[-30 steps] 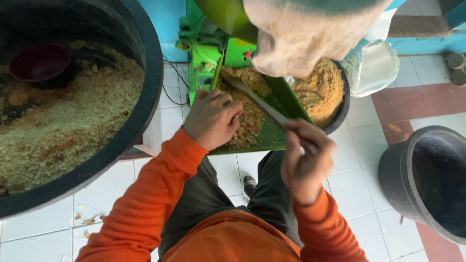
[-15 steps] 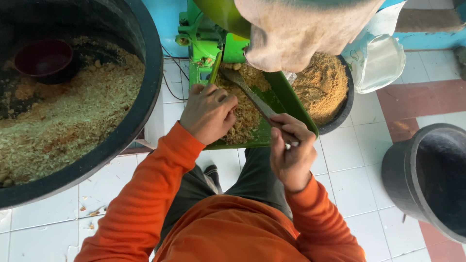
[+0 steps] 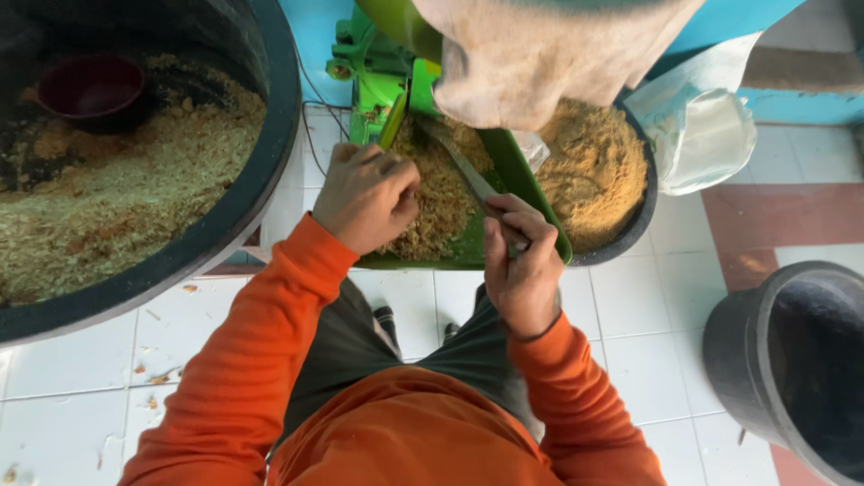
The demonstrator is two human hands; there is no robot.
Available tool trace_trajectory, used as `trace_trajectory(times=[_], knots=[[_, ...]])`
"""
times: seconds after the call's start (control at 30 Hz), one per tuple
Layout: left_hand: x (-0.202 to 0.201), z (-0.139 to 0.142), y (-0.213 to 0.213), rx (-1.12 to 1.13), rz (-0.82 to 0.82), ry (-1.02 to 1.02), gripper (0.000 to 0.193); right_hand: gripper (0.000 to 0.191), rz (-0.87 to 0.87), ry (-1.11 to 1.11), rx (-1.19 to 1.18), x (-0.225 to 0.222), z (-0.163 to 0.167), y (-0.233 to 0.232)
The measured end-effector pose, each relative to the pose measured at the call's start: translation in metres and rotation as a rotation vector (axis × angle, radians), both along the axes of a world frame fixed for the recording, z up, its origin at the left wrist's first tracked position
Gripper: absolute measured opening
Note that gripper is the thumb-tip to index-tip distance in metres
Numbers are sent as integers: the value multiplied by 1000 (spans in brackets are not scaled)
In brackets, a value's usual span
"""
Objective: The person sits at a green grinding machine and uses a wooden scoop to move ground material from the machine tray into a large black basin. They mix and level the material in the basin with the scoop and their hands, then scoop the ground material into a small bowl.
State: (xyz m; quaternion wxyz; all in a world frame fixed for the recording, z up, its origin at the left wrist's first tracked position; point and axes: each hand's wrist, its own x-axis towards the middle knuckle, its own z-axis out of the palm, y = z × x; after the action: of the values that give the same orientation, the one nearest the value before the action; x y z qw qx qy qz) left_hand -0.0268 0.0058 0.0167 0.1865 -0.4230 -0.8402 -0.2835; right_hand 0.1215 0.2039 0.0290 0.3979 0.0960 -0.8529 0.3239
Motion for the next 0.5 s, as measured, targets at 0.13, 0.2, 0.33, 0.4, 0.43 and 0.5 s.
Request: trace_trajectory(times=[0.13, 0.2, 0.33, 0.4, 0.43, 0.5], knots=[[-1, 0, 1, 10, 5, 101, 17, 27, 5, 4, -60, -8, -9, -3], [0, -1, 1, -11, -7, 126, 16, 28, 6, -37, -27, -13, -8, -7], [1, 1, 0, 16, -20, 91, 15, 24, -1, -61, -27, -4, 13, -9], [2, 5, -2, 99, -6, 94, 16, 22, -20, 18, -72, 16, 28, -5], [3, 7, -3, 142, 2, 90, 17, 21, -27, 51, -90, 27, 35, 0], [7, 10, -11, 185, 16, 126, 19, 23, -48, 31, -168, 42, 42, 13]])
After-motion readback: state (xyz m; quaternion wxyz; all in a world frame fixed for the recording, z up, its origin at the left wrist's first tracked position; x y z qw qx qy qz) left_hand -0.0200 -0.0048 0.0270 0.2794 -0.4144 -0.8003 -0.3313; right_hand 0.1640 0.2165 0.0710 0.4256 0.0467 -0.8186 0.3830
